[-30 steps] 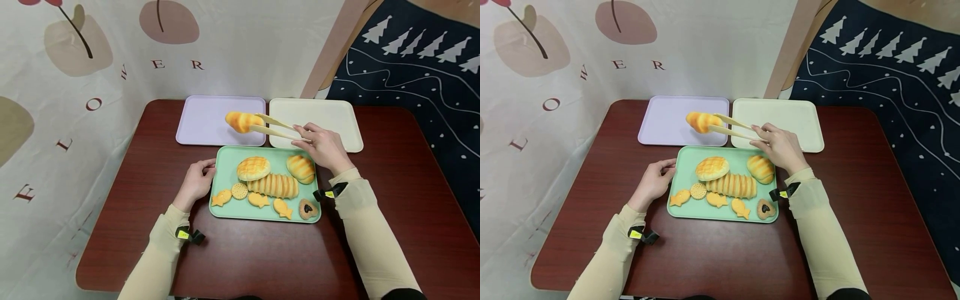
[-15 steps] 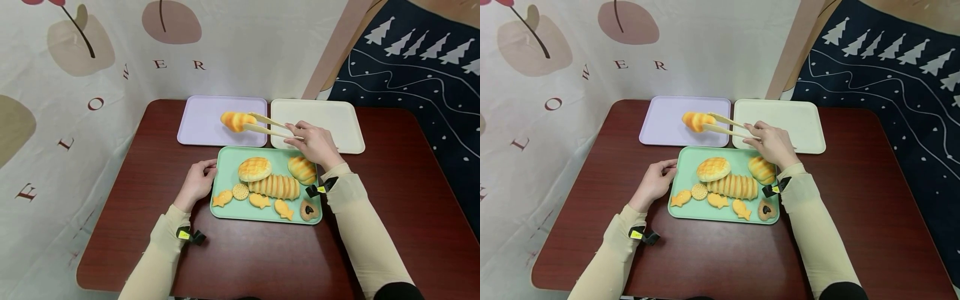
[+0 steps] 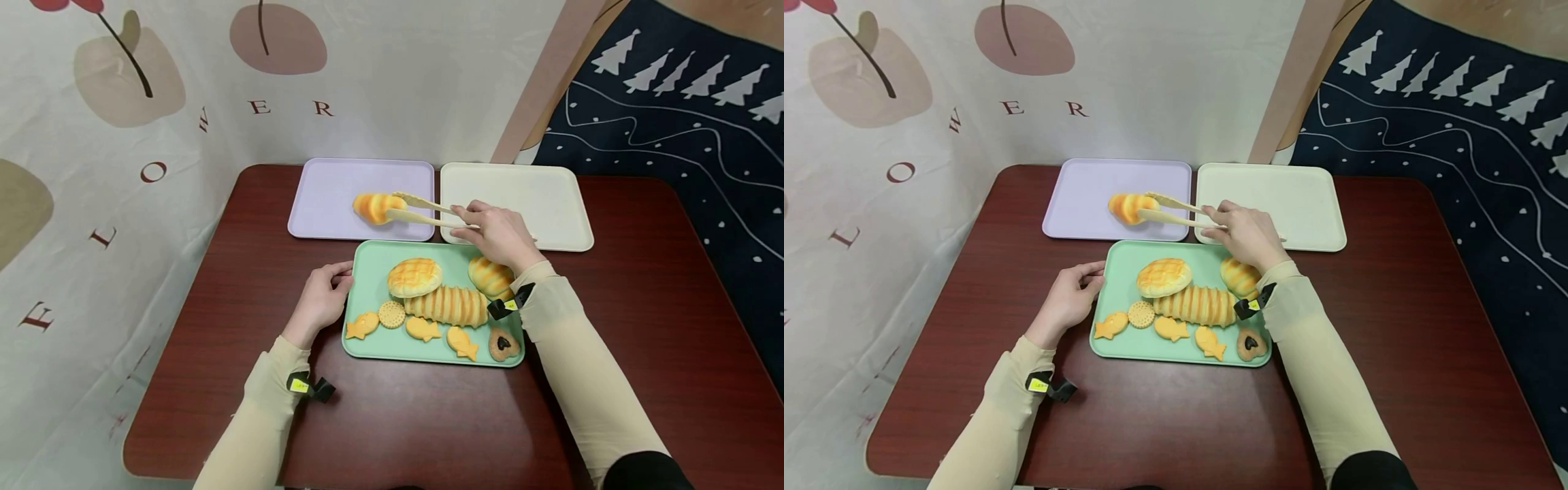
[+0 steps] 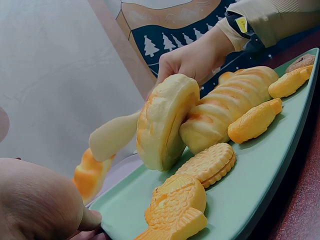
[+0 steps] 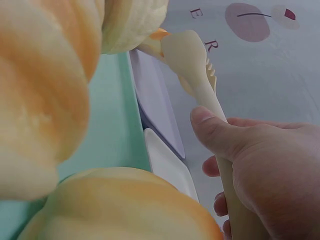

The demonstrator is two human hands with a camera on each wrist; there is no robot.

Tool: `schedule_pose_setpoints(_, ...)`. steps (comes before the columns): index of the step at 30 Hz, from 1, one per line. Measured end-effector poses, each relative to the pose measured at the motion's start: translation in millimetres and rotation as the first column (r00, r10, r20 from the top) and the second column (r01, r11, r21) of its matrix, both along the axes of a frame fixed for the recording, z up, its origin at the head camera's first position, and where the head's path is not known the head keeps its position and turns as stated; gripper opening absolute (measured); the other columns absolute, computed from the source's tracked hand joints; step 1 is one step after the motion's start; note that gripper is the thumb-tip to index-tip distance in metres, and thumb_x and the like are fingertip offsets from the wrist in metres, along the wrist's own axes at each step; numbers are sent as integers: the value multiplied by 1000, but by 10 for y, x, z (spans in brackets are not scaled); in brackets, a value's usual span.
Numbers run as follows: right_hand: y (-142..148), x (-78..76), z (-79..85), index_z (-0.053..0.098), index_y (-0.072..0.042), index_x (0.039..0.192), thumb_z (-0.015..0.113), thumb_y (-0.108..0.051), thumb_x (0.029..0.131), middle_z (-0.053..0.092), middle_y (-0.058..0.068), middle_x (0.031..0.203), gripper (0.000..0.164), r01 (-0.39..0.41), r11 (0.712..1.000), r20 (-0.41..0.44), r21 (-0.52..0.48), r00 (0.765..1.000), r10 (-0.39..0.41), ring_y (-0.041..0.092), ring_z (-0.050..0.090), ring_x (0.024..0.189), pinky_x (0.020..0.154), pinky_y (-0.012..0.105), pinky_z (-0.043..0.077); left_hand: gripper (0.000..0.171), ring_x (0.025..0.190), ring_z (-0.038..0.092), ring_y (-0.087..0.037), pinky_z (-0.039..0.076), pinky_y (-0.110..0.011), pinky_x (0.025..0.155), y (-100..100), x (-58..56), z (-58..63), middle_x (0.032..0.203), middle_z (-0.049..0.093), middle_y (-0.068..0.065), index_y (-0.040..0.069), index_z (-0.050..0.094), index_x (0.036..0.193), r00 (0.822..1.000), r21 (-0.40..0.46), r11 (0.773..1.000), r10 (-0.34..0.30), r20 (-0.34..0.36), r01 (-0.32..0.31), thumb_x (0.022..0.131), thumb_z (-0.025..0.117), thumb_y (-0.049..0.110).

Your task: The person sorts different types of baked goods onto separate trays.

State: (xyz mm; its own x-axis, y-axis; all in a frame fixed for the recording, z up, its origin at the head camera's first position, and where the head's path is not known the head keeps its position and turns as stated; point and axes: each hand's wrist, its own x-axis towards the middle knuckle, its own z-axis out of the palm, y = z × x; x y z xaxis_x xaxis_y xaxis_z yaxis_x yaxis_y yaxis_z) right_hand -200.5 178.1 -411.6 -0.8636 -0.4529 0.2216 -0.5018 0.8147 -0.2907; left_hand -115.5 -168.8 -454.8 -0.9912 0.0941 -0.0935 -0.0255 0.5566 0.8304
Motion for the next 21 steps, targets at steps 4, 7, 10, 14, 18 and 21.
schedule_pose_setpoints(4,-15,-9,-19,57,-25,141,63,-47,93,60,-6,99,53,-3,1000,22,10,1000,3,14,51,64,56,33,42,35,106,60,-24,51,-38,87,1,-2,-4,117,65,-12,4,60,134,1000,5,1000,-1,0,1,101,55,12)
schedule_pose_setpoints(7,-14,-16,-27,56,-25,141,63,-47,93,61,-4,100,53,-6,1000,34,22,999,5,14,51,65,56,33,42,34,105,61,-23,51,-38,86,-3,-9,-13,116,65,-12,5,60,133,1000,7,1000,-1,-5,1,100,56,11)
schedule_pose_setpoints(10,-4,-22,-32,56,-23,141,62,-47,93,61,-3,100,54,-14,999,35,36,999,13,15,52,65,56,34,43,34,105,61,-23,51,-38,86,-8,-12,-21,116,65,-12,5,60,133,1000,7,1000,-5,-10,5,100,56,11)
schedule_pose_setpoints(14,8,-29,-39,55,-22,142,63,-48,93,61,-1,102,56,-12,999,47,50,999,10,16,53,66,57,34,43,35,105,61,-23,51,-38,86,-9,-6,-23,117,65,-12,5,59,134,1000,4,1000,-5,-7,5,101,55,12)
schedule_pose_setpoints(18,17,-28,-35,54,-24,143,63,-50,92,60,-2,100,58,12,998,81,63,997,-17,16,53,66,57,35,43,35,105,60,-23,51,-38,85,-5,-1,-18,116,64,-12,5,59,135,1000,4,1000,-5,0,5,101,55,13)
schedule_pose_setpoints(21,29,-23,-23,54,-24,143,64,-51,92,60,-2,99,58,27,997,99,75,995,-34,17,54,67,58,35,44,35,105,60,-24,51,-38,85,0,-3,-14,116,64,-12,4,59,135,1000,6,1000,-6,0,6,101,54,12)
